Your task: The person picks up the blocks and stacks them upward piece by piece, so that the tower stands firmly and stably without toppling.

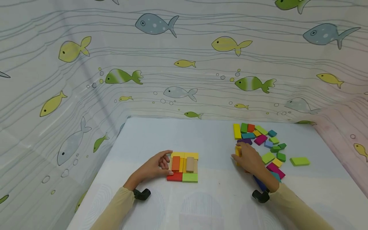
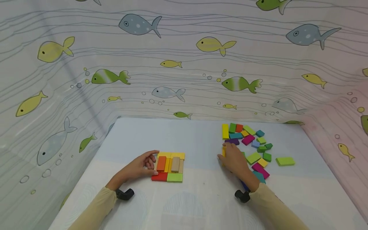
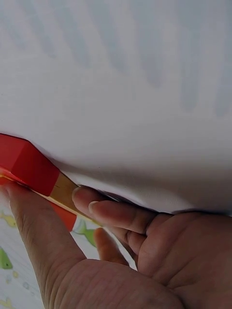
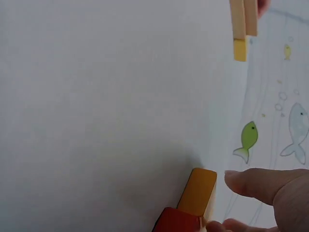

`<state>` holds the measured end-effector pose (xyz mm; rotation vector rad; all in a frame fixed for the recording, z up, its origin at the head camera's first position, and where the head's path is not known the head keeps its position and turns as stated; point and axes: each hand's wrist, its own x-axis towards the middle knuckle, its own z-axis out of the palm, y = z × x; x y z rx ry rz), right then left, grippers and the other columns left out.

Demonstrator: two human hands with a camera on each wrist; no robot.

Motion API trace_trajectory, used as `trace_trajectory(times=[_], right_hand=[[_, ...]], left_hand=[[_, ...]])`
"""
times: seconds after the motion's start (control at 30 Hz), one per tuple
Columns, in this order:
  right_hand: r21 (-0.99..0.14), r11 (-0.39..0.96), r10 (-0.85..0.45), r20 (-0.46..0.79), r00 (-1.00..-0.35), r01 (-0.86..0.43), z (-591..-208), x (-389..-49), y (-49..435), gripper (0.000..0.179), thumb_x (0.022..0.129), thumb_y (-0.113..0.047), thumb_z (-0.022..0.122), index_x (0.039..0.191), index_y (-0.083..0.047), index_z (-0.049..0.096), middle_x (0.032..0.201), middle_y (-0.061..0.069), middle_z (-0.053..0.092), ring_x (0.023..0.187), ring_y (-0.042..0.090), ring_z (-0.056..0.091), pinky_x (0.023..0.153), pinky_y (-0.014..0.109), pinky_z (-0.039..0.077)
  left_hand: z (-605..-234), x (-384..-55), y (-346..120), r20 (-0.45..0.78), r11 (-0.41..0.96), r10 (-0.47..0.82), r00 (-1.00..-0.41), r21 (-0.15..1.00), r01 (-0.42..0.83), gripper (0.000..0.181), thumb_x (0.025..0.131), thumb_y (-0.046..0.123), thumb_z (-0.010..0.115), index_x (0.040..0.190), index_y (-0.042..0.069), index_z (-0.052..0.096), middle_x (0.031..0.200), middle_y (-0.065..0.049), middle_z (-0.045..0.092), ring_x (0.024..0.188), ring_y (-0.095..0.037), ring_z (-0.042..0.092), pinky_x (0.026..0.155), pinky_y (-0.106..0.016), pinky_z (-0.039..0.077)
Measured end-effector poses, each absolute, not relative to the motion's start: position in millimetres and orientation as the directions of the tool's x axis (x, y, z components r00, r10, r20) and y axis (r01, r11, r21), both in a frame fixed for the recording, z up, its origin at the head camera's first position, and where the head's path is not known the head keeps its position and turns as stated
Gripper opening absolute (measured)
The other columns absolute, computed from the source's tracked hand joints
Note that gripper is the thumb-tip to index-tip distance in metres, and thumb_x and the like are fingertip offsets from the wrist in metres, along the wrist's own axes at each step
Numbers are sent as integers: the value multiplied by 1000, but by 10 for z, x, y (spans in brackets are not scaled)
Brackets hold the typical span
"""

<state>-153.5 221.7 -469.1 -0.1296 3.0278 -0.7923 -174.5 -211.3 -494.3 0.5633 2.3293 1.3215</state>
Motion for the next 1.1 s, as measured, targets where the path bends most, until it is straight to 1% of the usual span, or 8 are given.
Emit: trace_trajectory(times=[0.07, 0.27, 0.43, 0.63, 0.7, 0.83, 0.93, 1.1], right_hand=[[-458, 888, -46, -8, -999, -37, -4716, -1507, 2237, 63, 93, -32, 77, 133, 12, 55, 110, 24, 60, 85, 30, 56, 71, 41, 56], [-402, 914, 14, -113, -994, 58, -4680, -1455, 2180, 71, 90, -37, 79, 128, 17, 54, 104, 25, 58, 84, 31, 55, 78, 46, 56], [-426, 905, -47, -104, -993, 2, -4679, -1421, 2148, 64, 87, -32, 83, 129, 10, 60, 94, 14, 60, 82, 26, 54, 73, 39, 52], [-400, 916, -58, -112, -992, -8, -4679, -1381, 2176, 46, 85, -31, 84, 108, 6, 69, 75, 5, 55, 66, 20, 51, 58, 32, 45], [-403, 915, -70, -99, -993, -25, -4669, -1383, 2169, 42, 85, -29, 84, 106, 4, 71, 77, 4, 58, 65, 20, 52, 57, 32, 47], [-450, 888, -127, -39, -991, -96, -4633, -1426, 2097, 37, 84, -24, 85, 108, 1, 75, 86, 5, 64, 72, 19, 55, 66, 35, 54], [-485, 855, -188, 36, -981, -182, -4589, -1481, 1970, 34, 83, -21, 87, 109, -2, 76, 91, 6, 66, 79, 20, 58, 73, 37, 55], [-501, 817, -264, 115, -958, -286, -4485, -1534, 1574, 33, 81, -22, 89, 109, -10, 77, 95, 3, 66, 83, 20, 59, 75, 34, 55]], left_hand=[[-4941, -1741, -2120, -141, 473, 530, -836, 868, 153, 89, 82, 30, 90, 154, 14, 41, 115, -8, 54, 92, -22, 58, 82, -27, 51], [-4934, -1725, -2136, -129, 477, 530, -838, 862, 169, 87, 82, 32, 89, 153, 14, 42, 115, -6, 55, 92, -22, 60, 82, -28, 52], [-4941, -1688, -2159, -121, 480, 529, -840, 859, 179, 84, 83, 32, 89, 152, 15, 45, 116, -5, 56, 88, -21, 60, 76, -27, 50], [-4935, -1660, -2170, -97, 481, 540, -836, 851, 212, 80, 84, 31, 88, 150, 15, 47, 117, -4, 57, 85, -20, 59, 73, -26, 48], [-4934, -1659, -2169, -90, 485, 536, -839, 847, 219, 79, 84, 32, 88, 150, 15, 49, 116, -3, 57, 84, -20, 59, 72, -26, 47], [-4941, -1658, -2168, -89, 488, 530, -843, 845, 218, 78, 83, 33, 89, 149, 16, 50, 115, -2, 57, 84, -19, 59, 72, -26, 47], [-4947, -1656, -2167, -91, 482, 530, -843, 850, 211, 78, 83, 33, 89, 149, 16, 50, 116, -3, 57, 84, -19, 60, 72, -26, 48], [-4948, -1654, -2170, -88, 470, 534, -841, 858, 208, 77, 83, 32, 89, 149, 16, 50, 116, -3, 57, 85, -20, 61, 73, -26, 48]])
